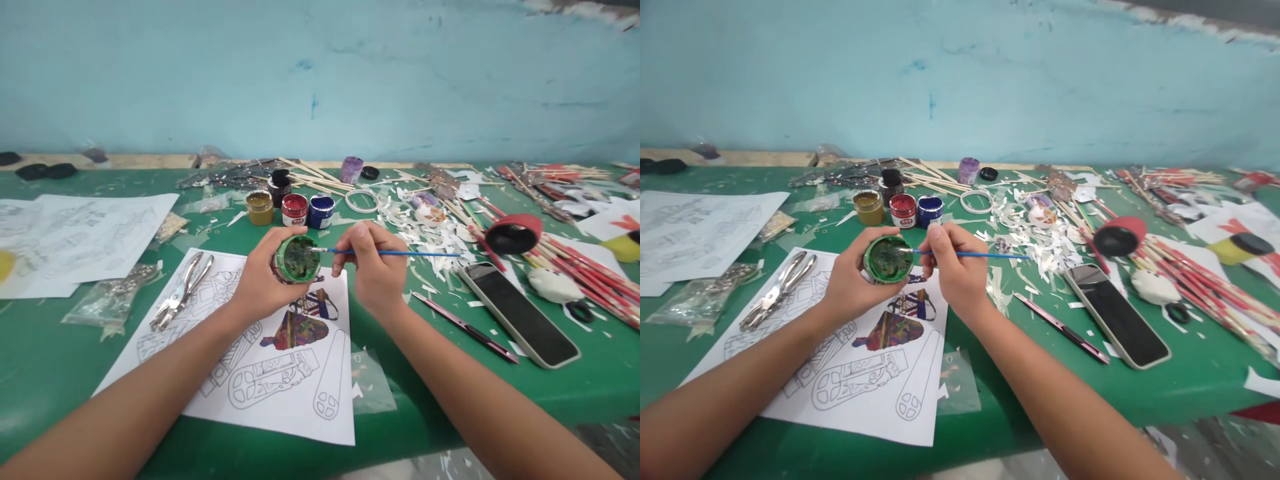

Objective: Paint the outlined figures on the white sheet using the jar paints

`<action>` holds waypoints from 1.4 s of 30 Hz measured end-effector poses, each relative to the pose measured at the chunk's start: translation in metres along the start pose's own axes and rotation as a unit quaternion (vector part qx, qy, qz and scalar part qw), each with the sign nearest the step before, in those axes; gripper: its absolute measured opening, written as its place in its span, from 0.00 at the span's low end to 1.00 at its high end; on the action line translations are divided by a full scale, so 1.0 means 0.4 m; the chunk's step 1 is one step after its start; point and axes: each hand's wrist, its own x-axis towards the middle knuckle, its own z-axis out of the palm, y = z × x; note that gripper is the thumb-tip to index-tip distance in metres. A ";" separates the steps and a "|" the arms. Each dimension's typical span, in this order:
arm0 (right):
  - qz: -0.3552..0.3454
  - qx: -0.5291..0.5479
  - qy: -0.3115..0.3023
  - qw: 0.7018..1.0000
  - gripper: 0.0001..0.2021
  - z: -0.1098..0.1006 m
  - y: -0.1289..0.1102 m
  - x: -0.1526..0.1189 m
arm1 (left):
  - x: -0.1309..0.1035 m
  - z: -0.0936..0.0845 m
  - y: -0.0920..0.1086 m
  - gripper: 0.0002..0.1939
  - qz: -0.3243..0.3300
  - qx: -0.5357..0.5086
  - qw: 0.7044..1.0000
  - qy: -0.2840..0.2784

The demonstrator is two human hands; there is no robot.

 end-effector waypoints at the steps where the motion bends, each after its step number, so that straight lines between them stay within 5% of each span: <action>1: -0.004 -0.006 -0.008 1.000 0.21 0.001 -0.001 0.000 | -0.001 0.000 0.000 0.30 0.001 -0.002 1.000 -0.001; 10: -0.035 -0.058 -0.071 0.995 0.19 0.003 0.001 -0.010 | -0.006 0.001 -0.005 0.32 -0.013 -0.016 1.000 -0.005; 20: -0.034 -0.031 -0.066 0.997 0.20 -0.001 -0.004 -0.005 | -0.006 -0.001 -0.001 0.31 -0.012 -0.010 1.000 -0.004; 34: -0.008 -0.072 -0.118 0.990 0.04 -0.011 -0.015 0.000 | -0.004 -0.001 -0.005 0.32 -0.043 -0.018 0.999 -0.003; 42: -0.009 -0.067 -0.154 0.986 0.06 -0.022 -0.023 0.002 | -0.002 0.001 -0.005 0.32 -0.045 -0.023 0.999 -0.001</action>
